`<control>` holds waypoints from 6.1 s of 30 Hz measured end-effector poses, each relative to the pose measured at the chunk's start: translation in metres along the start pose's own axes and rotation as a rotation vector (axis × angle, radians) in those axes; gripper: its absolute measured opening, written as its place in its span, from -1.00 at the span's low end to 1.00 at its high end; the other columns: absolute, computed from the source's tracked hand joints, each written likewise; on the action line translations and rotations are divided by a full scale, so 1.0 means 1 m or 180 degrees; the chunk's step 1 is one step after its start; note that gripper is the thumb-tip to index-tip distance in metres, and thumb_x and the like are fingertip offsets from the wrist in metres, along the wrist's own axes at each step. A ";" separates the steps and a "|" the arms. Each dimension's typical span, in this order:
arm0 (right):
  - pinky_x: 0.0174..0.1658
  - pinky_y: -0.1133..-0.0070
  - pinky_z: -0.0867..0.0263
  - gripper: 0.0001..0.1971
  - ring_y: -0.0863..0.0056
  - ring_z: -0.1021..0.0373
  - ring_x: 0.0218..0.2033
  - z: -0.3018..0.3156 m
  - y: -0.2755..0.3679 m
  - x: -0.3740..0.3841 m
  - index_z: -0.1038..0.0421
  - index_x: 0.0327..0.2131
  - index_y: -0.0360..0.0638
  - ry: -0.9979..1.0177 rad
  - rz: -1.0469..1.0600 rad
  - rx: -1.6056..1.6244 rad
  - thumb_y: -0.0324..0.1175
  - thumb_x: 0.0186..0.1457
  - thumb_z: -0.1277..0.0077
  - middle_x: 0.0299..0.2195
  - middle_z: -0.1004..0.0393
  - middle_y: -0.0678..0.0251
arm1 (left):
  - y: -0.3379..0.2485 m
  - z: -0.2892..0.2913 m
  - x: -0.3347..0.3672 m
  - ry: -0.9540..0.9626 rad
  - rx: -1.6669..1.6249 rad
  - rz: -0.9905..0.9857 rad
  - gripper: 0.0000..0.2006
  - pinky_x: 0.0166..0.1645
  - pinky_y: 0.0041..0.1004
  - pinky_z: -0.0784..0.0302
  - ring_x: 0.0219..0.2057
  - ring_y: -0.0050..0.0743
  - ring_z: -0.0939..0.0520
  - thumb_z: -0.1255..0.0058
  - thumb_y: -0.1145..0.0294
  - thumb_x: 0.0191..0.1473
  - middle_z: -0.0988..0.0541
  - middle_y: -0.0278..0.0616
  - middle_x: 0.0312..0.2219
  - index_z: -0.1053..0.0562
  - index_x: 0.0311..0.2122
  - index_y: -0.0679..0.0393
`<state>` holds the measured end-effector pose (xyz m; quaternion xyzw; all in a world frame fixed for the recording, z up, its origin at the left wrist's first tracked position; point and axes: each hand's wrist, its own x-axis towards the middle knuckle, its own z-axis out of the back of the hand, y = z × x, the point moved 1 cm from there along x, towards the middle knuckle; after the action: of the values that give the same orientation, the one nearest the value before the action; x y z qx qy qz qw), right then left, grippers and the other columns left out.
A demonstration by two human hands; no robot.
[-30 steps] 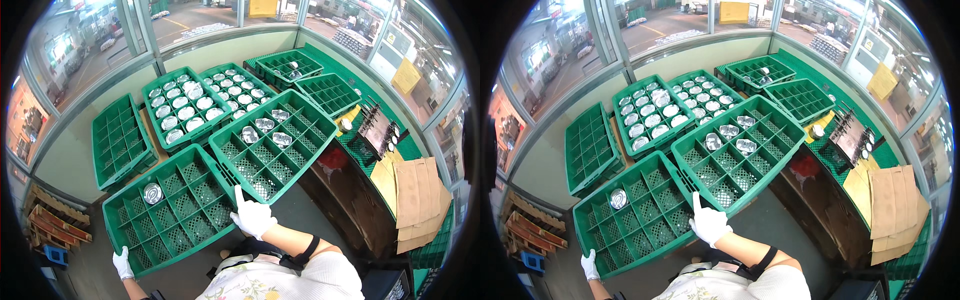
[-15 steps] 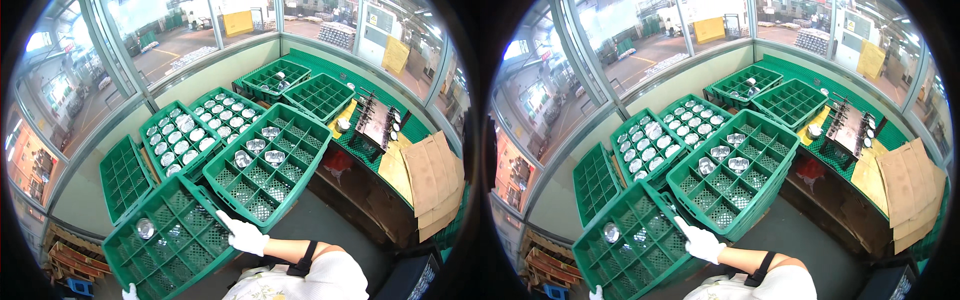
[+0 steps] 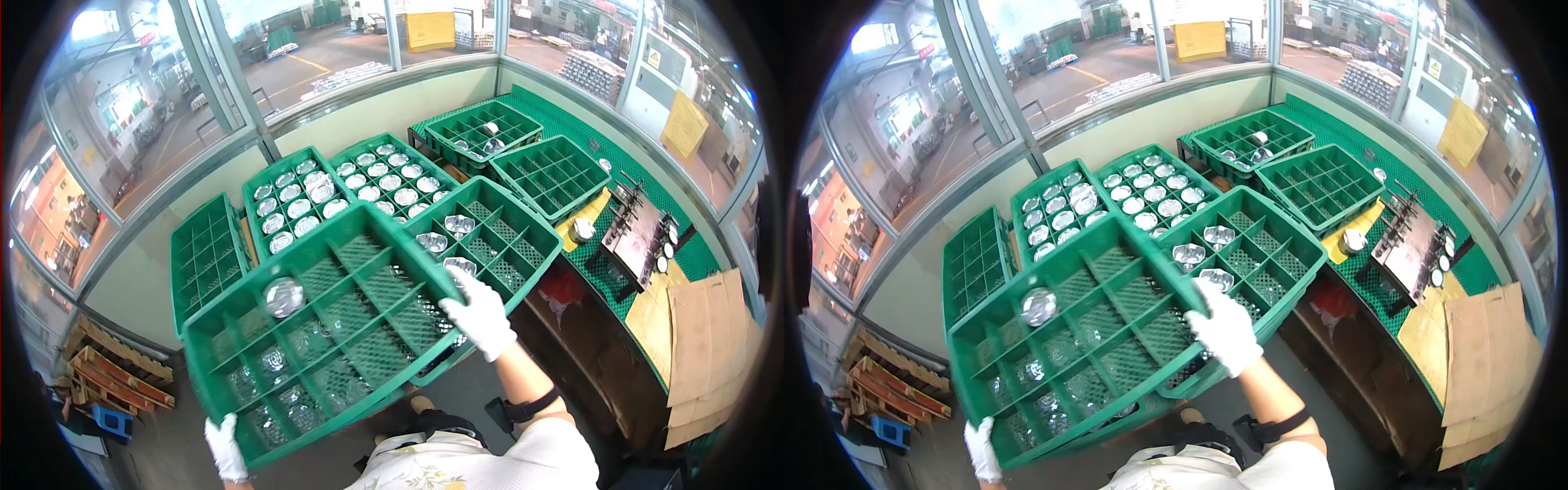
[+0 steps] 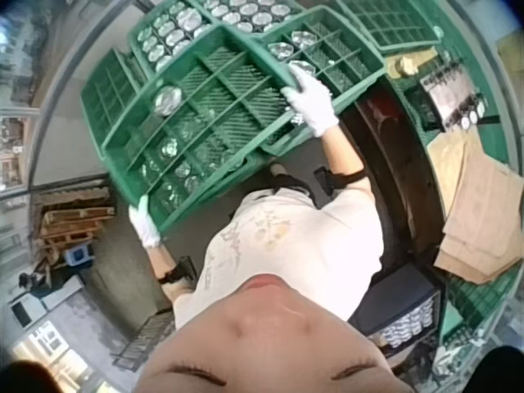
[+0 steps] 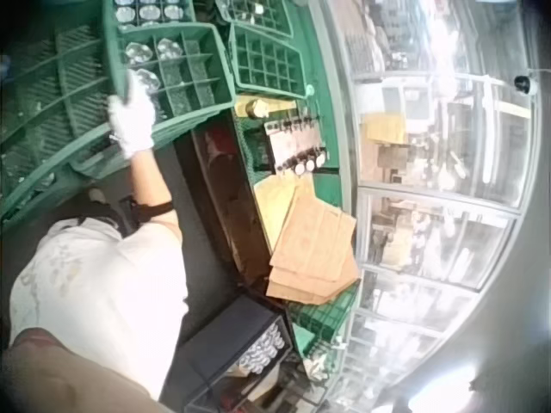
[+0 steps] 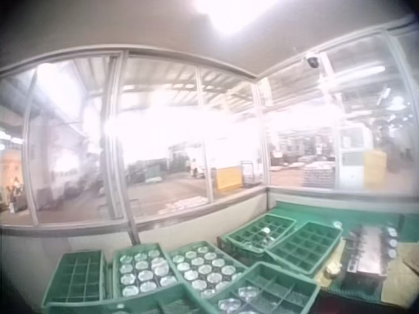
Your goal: The person picks up and inspects metal engine pistons stored in green crates.
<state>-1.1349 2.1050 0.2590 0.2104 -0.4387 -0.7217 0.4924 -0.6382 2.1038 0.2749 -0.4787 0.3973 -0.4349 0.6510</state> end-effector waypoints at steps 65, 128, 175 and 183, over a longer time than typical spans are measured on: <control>-0.02 0.32 -0.33 -0.56 0.08 -0.44 -0.12 -0.528 0.210 -0.145 -0.52 -0.17 -0.19 0.2505 0.1620 -0.1730 -0.06 -0.03 -0.11 -0.23 -0.53 -0.01 | 0.279 0.404 -0.109 -0.0871 -0.1081 0.2010 -0.63 -0.18 -0.44 -0.52 -0.27 -0.42 -0.60 0.02 0.14 0.21 -0.57 -0.15 -0.22 -0.40 0.00 0.18; -0.01 0.27 -0.25 -0.25 0.09 -0.36 -0.13 -0.612 0.234 -0.053 -0.29 0.01 -0.11 -0.1030 -0.3768 -0.2230 -0.04 -0.29 -0.32 -0.18 -0.44 0.09 | 0.001 0.015 0.647 0.5259 0.0105 -0.6494 -0.75 -0.31 -0.35 -0.52 -0.59 -0.41 -0.49 -0.28 0.17 -0.31 -0.36 -0.40 -0.72 -0.48 -0.49 0.00; 0.14 0.40 -0.27 -0.01 0.20 -0.24 0.15 -0.631 0.475 0.151 -0.06 0.18 -0.17 -0.2423 0.0649 -0.0585 -0.38 -0.35 -0.48 0.10 -0.21 0.10 | -0.172 0.005 0.668 0.6794 0.0131 -0.0532 -0.76 -0.34 -0.62 -0.45 -0.42 -0.75 -0.46 -0.12 0.31 0.14 -0.55 -0.29 -0.42 -0.50 -0.26 0.32; 0.19 0.36 -0.21 0.06 0.31 -0.18 0.20 -0.646 0.469 0.148 0.08 0.27 -0.15 -0.2125 0.0379 0.0778 -0.51 -0.28 -0.42 0.18 -0.12 0.13 | -0.160 0.005 0.670 0.6807 0.0068 -0.0623 -0.77 -0.45 -0.60 -0.32 -0.52 -0.76 -0.35 -0.18 0.34 0.00 -0.43 -0.35 -0.53 -0.39 -0.45 0.23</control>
<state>-0.4762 1.6359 0.3321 -0.0055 -0.6699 -0.6629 0.3344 -0.4584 1.4451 0.3634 0.1262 0.7172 -0.6820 -0.0679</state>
